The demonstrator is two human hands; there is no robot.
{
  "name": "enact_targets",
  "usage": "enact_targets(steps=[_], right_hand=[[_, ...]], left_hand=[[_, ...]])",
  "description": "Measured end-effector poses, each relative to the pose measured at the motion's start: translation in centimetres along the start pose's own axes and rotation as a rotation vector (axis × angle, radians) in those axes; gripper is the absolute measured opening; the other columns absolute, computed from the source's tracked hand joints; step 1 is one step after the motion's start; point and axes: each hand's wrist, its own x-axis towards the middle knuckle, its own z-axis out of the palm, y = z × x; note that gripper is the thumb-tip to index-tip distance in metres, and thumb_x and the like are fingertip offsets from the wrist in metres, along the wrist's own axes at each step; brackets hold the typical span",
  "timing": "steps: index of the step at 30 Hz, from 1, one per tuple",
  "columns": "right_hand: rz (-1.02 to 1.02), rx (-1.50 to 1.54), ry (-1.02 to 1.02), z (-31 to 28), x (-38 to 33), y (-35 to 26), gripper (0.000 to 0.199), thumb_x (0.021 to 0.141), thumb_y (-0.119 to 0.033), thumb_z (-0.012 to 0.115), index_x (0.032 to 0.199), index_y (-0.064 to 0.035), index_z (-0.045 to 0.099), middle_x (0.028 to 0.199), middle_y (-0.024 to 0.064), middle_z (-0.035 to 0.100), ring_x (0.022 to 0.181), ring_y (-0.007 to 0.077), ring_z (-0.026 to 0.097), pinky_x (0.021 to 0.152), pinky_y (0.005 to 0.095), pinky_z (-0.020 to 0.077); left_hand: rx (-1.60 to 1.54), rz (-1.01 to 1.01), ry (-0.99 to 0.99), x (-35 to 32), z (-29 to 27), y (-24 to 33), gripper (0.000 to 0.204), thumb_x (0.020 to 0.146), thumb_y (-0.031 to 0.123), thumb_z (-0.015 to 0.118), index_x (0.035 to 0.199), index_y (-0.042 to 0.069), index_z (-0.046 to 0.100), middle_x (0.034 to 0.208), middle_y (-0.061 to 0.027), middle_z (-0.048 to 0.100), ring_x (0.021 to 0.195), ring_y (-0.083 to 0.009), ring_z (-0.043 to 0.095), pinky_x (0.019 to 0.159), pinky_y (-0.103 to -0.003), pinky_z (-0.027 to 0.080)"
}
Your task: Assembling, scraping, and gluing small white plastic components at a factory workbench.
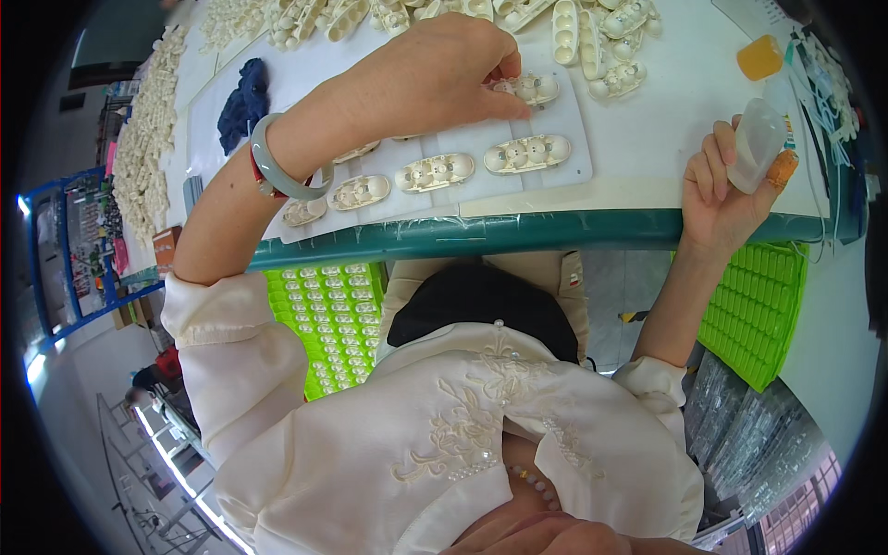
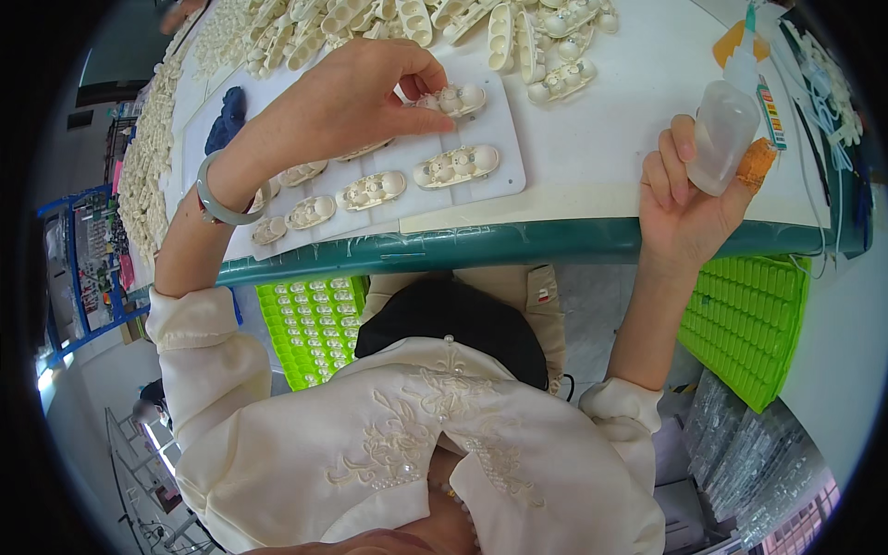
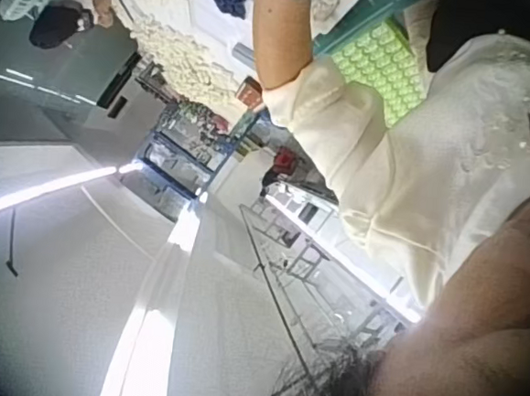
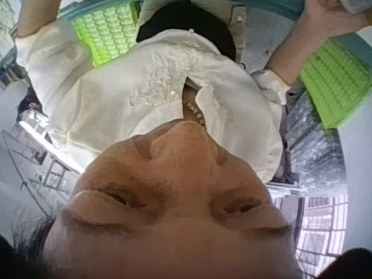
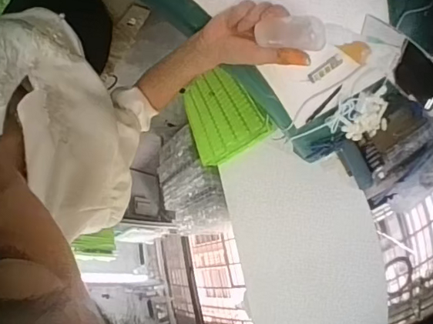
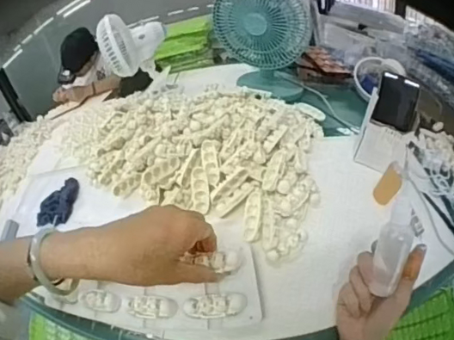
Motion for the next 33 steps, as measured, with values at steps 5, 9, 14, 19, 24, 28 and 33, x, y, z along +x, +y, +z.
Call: enact_targets(steps=[5,9,14,19,24,28,33], right_hand=[[-0.002,-0.033,0.021,0.0,-0.1,0.0,0.056,0.087,-0.042,0.055,0.111,0.0069,0.044,0.075,0.0053,0.040,0.047,0.0063,0.028,0.039,0.0189,0.0239],[0.001,-0.056,0.024,-0.1,-0.1,-0.1,0.056,0.087,-0.042,0.055,0.111,0.0069,0.044,0.075,0.0053,0.040,0.047,0.0063,0.028,0.039,0.0190,0.0240],[-0.001,-0.054,0.003,-0.1,-0.1,0.0,0.057,0.087,-0.043,0.054,0.111,0.0075,0.044,0.075,0.0053,0.040,0.047,0.0066,0.028,0.039,0.0192,0.0241],[0.009,-0.072,0.003,0.2,-0.2,0.0,0.057,0.088,-0.043,0.052,0.113,0.0080,0.043,0.074,0.0053,0.039,0.047,0.0067,0.028,0.039,0.0195,0.0240],[-0.001,-0.092,0.024,0.4,-0.2,0.3,0.058,0.089,-0.044,0.050,0.113,0.0080,0.043,0.074,0.0052,0.039,0.047,0.0065,0.028,0.039,0.0193,0.0240],[0.005,-0.111,0.037,0.5,-0.3,0.2,0.058,0.089,-0.045,0.050,0.114,0.0067,0.042,0.074,0.0050,0.039,0.046,0.0063,0.027,0.038,0.0187,0.0240],[0.010,-0.097,0.017,0.4,-0.3,0.1,0.058,0.088,-0.045,0.051,0.114,0.0058,0.042,0.073,0.0047,0.039,0.046,0.0062,0.027,0.037,0.0183,0.0238]], left_hand=[[0.017,0.036,0.045,-0.3,0.7,-0.3,0.031,0.073,0.022,0.074,0.089,-0.003,0.063,0.079,-0.0144,0.064,0.073,-0.0230,0.063,0.067,-0.030,0.050],[0.038,0.035,0.047,-0.2,0.9,-0.2,0.032,0.072,0.022,0.074,0.089,-0.003,0.063,0.078,-0.0142,0.063,0.073,-0.0235,0.062,0.067,-0.030,0.050],[0.030,0.203,0.317,-1.3,0.7,0.2,0.036,0.070,0.025,0.075,0.091,-0.001,0.061,0.085,-0.0121,0.062,0.077,-0.0219,0.061,0.065,-0.031,0.050],[0.018,0.189,0.241,-4.1,2.2,3.1,0.034,0.071,0.020,0.074,0.095,0.001,0.059,0.088,-0.0118,0.060,0.078,-0.0261,0.060,0.065,-0.033,0.049],[-0.005,0.122,0.288,-4.5,4.1,3.0,0.031,0.071,0.016,0.072,0.096,0.003,0.059,0.084,-0.0114,0.057,0.075,-0.0296,0.057,0.065,-0.036,0.048],[-0.052,0.095,0.230,-4.1,3.7,3.1,0.029,0.071,0.015,0.072,0.094,0.002,0.059,0.083,-0.0113,0.057,0.076,-0.0288,0.057,0.066,-0.036,0.047],[-0.015,0.116,0.249,-4.2,3.1,3.4,0.028,0.070,0.014,0.072,0.092,0.002,0.059,0.082,-0.0110,0.057,0.076,-0.0286,0.056,0.066,-0.037,0.047]])
